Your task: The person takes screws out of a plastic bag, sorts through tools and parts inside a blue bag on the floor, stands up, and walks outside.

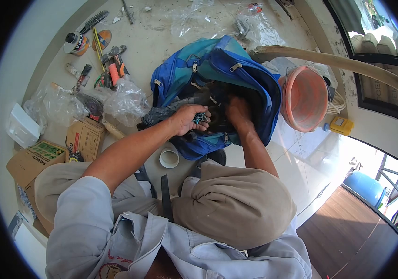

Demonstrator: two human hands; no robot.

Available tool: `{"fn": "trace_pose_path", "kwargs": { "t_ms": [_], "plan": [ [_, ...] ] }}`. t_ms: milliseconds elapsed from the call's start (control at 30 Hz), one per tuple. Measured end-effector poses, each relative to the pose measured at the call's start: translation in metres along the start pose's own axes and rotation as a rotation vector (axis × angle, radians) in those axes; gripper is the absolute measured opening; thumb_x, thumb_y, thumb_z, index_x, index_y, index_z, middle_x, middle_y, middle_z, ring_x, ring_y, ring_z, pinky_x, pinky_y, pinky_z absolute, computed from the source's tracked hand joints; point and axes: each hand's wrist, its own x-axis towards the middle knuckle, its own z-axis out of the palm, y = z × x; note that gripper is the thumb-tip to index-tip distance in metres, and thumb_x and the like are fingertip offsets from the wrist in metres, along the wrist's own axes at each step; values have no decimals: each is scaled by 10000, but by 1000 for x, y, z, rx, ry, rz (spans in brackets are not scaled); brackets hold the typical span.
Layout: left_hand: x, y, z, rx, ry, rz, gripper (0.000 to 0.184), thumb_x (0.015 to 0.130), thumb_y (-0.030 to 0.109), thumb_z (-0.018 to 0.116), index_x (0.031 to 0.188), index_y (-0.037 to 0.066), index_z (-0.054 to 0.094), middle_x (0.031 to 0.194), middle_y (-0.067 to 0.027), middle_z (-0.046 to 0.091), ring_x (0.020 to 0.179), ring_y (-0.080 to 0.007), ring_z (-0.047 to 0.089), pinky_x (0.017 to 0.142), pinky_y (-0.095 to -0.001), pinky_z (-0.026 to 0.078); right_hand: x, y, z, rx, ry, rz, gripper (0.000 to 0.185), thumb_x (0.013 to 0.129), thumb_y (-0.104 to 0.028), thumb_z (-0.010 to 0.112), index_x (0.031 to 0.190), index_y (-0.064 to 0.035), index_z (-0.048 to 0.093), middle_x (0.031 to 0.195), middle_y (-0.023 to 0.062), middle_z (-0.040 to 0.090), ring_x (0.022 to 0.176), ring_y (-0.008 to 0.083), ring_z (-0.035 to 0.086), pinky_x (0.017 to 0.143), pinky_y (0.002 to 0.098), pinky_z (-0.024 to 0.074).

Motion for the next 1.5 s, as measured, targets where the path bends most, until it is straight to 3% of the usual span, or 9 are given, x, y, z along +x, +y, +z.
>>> {"fn": "trace_pose_path", "kwargs": {
  "t_ms": [600,800,900,1000,1100,1200,1300,1400,1500],
  "plan": [
    [0,-1,3,23,20,1,333,993,330,611,1041,4,660,930,-113,674,771,-204,683,704,-338,606,3,9,14,-210,-56,-33,304,778,-89,629,1054,-50,748,916,286,707,893,450,703,845,536,569],
    [0,-1,2,-16,23,2,343,998,325,592,1058,-6,656,939,-129,683,781,-220,689,717,-351,610,1,16,9,155,162,-137,217,768,-63,669,961,-32,764,873,225,734,809,378,740,765,460,582],
    [1,0,4,-63,23,0,350,1002,323,581,1074,-13,650,958,-144,689,796,-240,699,729,-363,613,1,19,-4,400,86,-139,246,787,-36,688,1024,-15,749,872,222,738,790,295,737,711,396,576],
    [0,2,4,-122,24,9,357,1005,325,572,1091,-14,644,976,-156,693,803,-257,706,735,-367,615,-8,1,-39,723,-318,51,199,806,-29,663,982,14,744,864,129,734,731,180,681,643,309,553],
    [3,2,7,-154,17,5,350,1002,321,581,1096,-11,641,971,-154,693,792,-256,706,728,-361,614,-23,-29,-58,970,-364,71,200,832,7,609,986,32,734,859,124,725,730,169,673,624,278,539],
    [4,1,4,-116,10,2,330,992,313,606,1084,-2,642,948,-144,689,776,-247,706,705,-352,613,-7,-1,-43,670,-39,107,193,835,24,596,975,37,729,833,129,715,732,166,673,638,288,550],
    [6,1,1,-83,-14,-18,313,981,307,631,1061,4,647,925,-136,685,775,-241,709,680,-346,612,2,17,-36,257,17,-86,194,814,3,602,935,15,752,919,278,726,811,354,735,752,441,589],
    [5,2,2,-75,-2,-22,310,976,307,643,1039,4,652,911,-134,683,789,-246,714,662,-344,612,0,16,-20,-24,-61,-176,207,797,-14,585,901,-12,765,962,313,699,916,428,713,837,511,569],
    [2,2,0,-78,13,-11,313,975,309,647,1027,1,656,902,-134,684,803,-258,718,658,-345,611,-4,5,-13,-239,-179,-66,219,813,-44,574,915,-39,768,930,291,708,900,432,714,851,532,560]
  ]
}}
